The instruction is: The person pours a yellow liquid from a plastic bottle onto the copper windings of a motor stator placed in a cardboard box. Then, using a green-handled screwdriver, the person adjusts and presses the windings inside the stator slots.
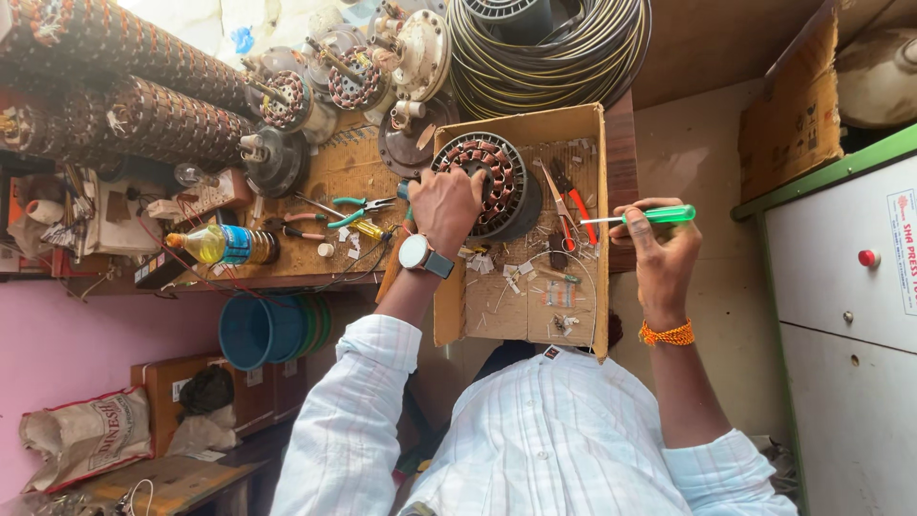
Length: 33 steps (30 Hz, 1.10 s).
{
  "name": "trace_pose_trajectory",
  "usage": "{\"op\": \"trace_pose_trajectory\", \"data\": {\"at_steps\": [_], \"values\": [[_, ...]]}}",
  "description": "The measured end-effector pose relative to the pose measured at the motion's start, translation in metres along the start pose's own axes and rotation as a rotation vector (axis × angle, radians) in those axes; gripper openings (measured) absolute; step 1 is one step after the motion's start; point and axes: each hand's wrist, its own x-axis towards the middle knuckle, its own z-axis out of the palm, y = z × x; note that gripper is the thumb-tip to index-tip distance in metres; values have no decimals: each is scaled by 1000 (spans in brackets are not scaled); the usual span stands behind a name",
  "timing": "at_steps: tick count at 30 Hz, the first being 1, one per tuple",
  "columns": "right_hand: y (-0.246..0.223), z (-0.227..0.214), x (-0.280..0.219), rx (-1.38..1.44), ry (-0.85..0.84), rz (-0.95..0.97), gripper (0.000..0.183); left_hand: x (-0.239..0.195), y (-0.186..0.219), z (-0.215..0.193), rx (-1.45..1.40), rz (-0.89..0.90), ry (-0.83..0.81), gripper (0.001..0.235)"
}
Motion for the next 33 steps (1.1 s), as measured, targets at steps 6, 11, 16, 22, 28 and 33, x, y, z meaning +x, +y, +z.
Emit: {"op": "trace_pose_trajectory", "data": {"at_steps": [6,11,16,22,28,33], "values": [[-1,-7,-7,12,60,18,14,-2,0,-8,-12,116,118,43],[0,-12,-12,-32,95,37,14,-6,-6,-21,-60,139,14,39],[2,-3,-15,-18,84,37,14,-20,-10,-18,-86,156,10,35],[4,3,-24,-44,56,56,14,-52,-45,-11,-533,301,174,34],[5,10,-28,-75,30,85,14,-58,-55,-3,-517,450,280,42],[6,13,-31,-72,10,93,14,-42,-53,-7,-502,597,181,32]]}}
